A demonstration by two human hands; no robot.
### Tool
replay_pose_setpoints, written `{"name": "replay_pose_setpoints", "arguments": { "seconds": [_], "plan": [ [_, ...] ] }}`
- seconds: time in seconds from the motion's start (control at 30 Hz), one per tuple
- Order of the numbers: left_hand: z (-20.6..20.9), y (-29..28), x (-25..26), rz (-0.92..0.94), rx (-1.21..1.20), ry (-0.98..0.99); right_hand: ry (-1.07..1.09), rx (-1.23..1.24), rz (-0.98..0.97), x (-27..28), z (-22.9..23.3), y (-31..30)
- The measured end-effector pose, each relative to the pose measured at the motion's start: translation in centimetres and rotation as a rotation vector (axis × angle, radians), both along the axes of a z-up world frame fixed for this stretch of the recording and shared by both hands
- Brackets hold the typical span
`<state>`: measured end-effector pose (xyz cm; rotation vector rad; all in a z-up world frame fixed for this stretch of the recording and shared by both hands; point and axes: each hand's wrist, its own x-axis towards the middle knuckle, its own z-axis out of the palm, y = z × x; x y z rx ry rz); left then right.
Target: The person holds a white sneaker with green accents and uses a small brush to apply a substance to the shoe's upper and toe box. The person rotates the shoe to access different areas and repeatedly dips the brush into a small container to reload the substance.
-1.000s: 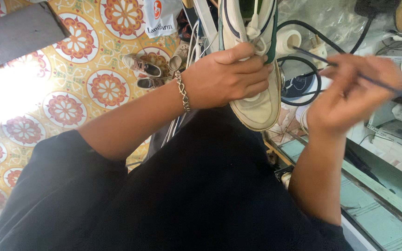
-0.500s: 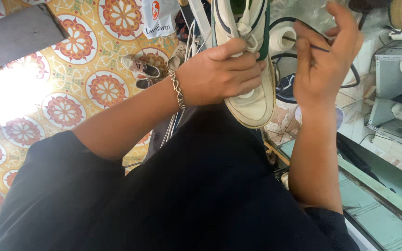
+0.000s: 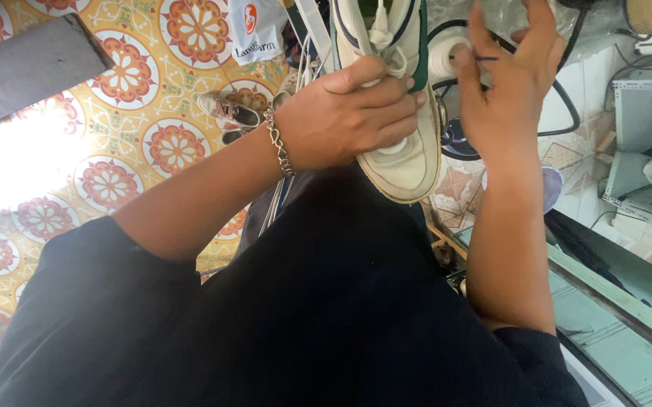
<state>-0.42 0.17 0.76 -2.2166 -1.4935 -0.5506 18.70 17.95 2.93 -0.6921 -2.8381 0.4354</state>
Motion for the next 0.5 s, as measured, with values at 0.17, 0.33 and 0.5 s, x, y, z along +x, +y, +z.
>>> {"name": "replay_pose_setpoints", "arguments": {
  "seconds": [0.17,0.33,0.5],
  "plan": [
    [-0.4,-0.2,0.2,0.014,-0.017,0.009,0.018,-0.073,0.002,0.0,0.9,-0.2],
    [-0.2,-0.2,0.3,-0.022,-0.101,0.018,0.37,-0.225,0.145,0.6,2.6,-0.5],
    [1.7,-0.8,0.5,0.061,-0.174,0.192,0.568,-0.159,0.042,3.3,3.3,-1.2]
  ]
}}
